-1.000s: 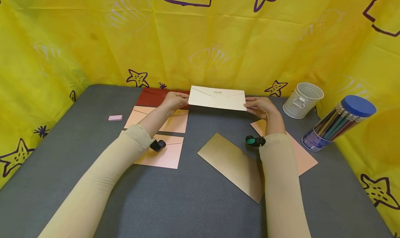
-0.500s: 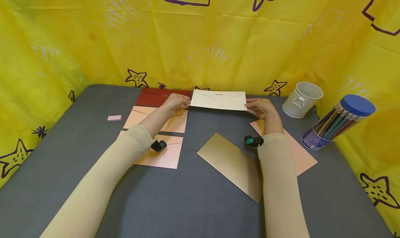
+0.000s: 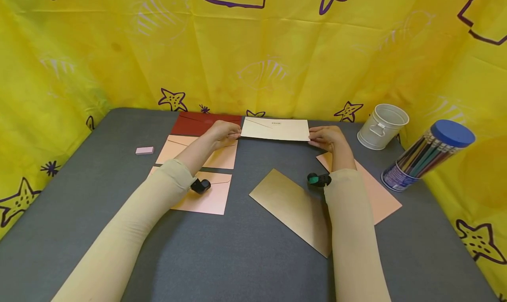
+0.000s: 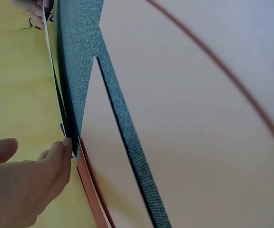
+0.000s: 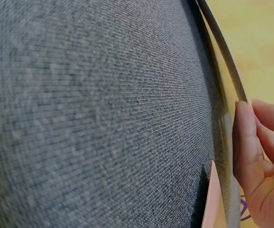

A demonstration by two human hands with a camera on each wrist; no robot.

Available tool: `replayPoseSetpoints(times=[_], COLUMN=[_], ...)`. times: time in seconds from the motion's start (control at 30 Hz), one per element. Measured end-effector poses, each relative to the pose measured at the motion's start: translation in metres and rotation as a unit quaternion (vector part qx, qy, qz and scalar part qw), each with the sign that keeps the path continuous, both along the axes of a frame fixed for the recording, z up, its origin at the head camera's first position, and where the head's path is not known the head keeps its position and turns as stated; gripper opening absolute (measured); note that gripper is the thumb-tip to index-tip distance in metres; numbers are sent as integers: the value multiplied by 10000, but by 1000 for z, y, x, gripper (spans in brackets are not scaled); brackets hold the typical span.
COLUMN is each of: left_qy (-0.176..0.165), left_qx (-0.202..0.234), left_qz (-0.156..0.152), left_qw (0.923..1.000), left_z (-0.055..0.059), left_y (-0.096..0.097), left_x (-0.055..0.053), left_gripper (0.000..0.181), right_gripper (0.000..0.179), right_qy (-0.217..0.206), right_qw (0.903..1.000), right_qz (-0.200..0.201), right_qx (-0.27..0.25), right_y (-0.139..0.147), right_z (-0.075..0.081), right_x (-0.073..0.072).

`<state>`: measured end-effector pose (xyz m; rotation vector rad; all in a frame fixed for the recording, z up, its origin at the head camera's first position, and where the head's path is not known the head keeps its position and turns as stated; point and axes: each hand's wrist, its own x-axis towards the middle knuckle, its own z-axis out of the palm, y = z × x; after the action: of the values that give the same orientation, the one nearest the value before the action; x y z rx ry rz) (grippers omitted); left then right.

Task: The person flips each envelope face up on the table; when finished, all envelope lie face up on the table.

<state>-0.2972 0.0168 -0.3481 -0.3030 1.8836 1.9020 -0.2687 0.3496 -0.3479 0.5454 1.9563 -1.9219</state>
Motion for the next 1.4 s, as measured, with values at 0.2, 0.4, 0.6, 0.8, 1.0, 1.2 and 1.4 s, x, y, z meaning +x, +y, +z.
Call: replayPoseSetpoints(times=[0.2, 0.4, 0.6, 0.8, 1.0, 1.2, 1.4], left_qy=[-219, -267, -279, -239, -178, 216, 1206], left_qx=[114, 123, 115, 95, -136, -531, -959], left_qz=[-8, -100, -182, -280, -456, -1031, -1858], left_qw=[9997, 9995, 9994, 9993, 9987, 9930, 9704], left_z=[-1, -1, 0, 0, 1, 6, 13], left_y=[1, 1, 0, -1, -2, -1, 10], left_x=[-1, -1, 0, 1, 1, 6, 24], left_gripper=[37, 42, 41, 41, 41, 48, 51], right_gripper=[58, 59, 32, 31, 45, 56, 55], right_qy=[-267, -374, -368, -348, -361, -140, 266], right_qw=[9995, 9990, 9991, 9990, 9986, 9970, 9881], right_qz=[30, 0, -148, -88, -29, 372, 1028], right_qx=[166, 255, 170, 257, 377, 661, 1111], right_y=[-1, -2, -3, -3, -1, 1, 0], right_z=[1, 1, 4, 6, 6, 10, 18], right_x=[0, 0, 2, 4, 5, 6, 12])
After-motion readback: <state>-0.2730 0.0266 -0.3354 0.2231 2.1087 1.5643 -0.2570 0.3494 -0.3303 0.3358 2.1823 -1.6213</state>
